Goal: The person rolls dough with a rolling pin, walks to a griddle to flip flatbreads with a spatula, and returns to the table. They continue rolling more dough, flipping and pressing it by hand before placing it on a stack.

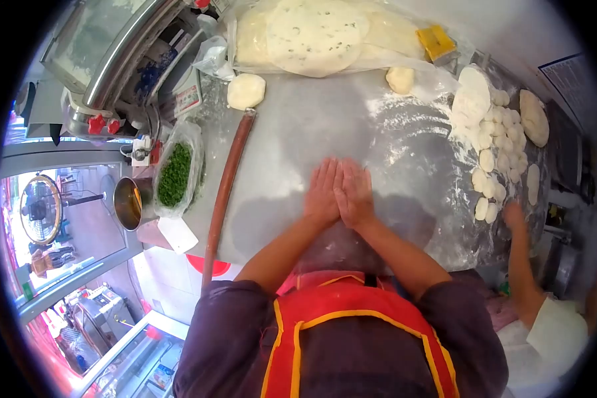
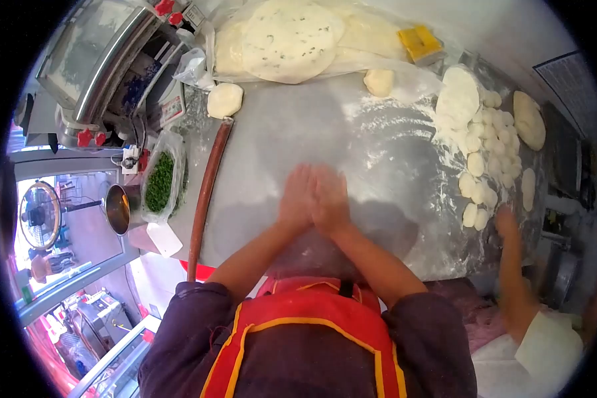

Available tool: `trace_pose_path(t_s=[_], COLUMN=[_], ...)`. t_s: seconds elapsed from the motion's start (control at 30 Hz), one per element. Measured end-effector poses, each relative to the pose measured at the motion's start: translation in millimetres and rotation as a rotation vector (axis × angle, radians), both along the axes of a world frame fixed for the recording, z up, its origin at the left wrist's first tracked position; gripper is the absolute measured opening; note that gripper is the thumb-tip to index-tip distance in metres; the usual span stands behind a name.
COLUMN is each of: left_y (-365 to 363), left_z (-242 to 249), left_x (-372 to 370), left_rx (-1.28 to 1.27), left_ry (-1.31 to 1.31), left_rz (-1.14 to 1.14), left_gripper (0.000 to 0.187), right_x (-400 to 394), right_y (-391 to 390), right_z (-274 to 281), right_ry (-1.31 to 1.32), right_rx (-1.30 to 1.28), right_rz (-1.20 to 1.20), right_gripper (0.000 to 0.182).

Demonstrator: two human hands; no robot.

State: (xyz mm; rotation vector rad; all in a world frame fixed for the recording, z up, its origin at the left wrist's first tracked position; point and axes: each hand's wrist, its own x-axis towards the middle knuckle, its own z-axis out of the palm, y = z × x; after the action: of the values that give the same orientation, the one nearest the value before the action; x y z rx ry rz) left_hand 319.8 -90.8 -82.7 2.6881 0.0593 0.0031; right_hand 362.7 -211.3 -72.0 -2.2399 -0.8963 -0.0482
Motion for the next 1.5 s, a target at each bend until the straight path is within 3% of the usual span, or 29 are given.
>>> trace_pose_path(t_s=[0.07,0.23,0.33,0.37,0.47,0.53,0.67,0.8,0.9,0.93,1.0,1.03,1.13,1.2,1.3,1.4,1.5], left_y=[-2,-1,8,16,74,114,166,167,167,170,174,174,164,160,141,118,96], left_z=[7,25,-4,-3,17,48,51,46,53,48,47,49,58,61,74,83,86], left_x=[2,10,3,-9,-61,-101,-190,-242,-242,-242,-239,-243,-244,-237,-206,-158,-114], left_rx=[0.046,0.131,-0.012,-0.018,0.015,0.106,0.125,0.19,0.111,0.136,0.084,0.061,0.093,0.111,0.065,0.043,-0.026], left_ry=[0.04,0.101,0.01,-0.053,-0.147,-0.179,-0.154,-0.052,0.106,0.045,-0.003,-0.017,0.022,-0.032,-0.095,-0.09,-0.196], left_rz=[-0.008,-0.014,-0.015,0.033,0.222,0.353,0.529,0.617,0.691,0.67,0.641,0.626,0.619,0.53,0.323,0.078,-0.141], left_gripper=[0.061,0.06,0.06,0.061,0.065,0.065,0.06,0.052,0.039,0.03,0.03,0.03,0.029,0.03,0.035,0.034,0.03], right_x=[2,11,20,21,-3,-15,-23,27,85,99,99,86,24,-10,-31,-20,-4], right_y=[1,6,4,3,9,-1,-40,-93,-75,-56,-15,3,23,16,-10,-43,-97], right_z=[-7,-1,-19,-20,2,18,26,-1,-10,-12,-16,-13,-6,2,37,83,51], right_ry=[-0.12,0.07,0.203,0.24,-0.154,-0.178,-0.134,-0.212,-0.203,-0.203,-0.316,-0.342,-0.29,-0.204,0.2,-0.336,-0.107], right_rx=[0.009,-0.053,-0.087,-0.083,-0.321,-0.29,-0.292,-0.292,-0.334,-0.302,-0.247,-0.263,-0.229,-0.226,0.052,-0.216,-0.533], right_rz=[-0.05,-0.058,-0.06,-0.056,0.047,0.063,0.094,-0.119,-0.394,-0.457,-0.398,-0.276,0.127,0.202,0.177,0.089,0.08], right_gripper=[0.051,0.053,0.057,0.058,0.061,0.064,0.068,0.066,0.061,0.058,0.053,0.049,0.063,0.065,0.072,0.077,0.071])
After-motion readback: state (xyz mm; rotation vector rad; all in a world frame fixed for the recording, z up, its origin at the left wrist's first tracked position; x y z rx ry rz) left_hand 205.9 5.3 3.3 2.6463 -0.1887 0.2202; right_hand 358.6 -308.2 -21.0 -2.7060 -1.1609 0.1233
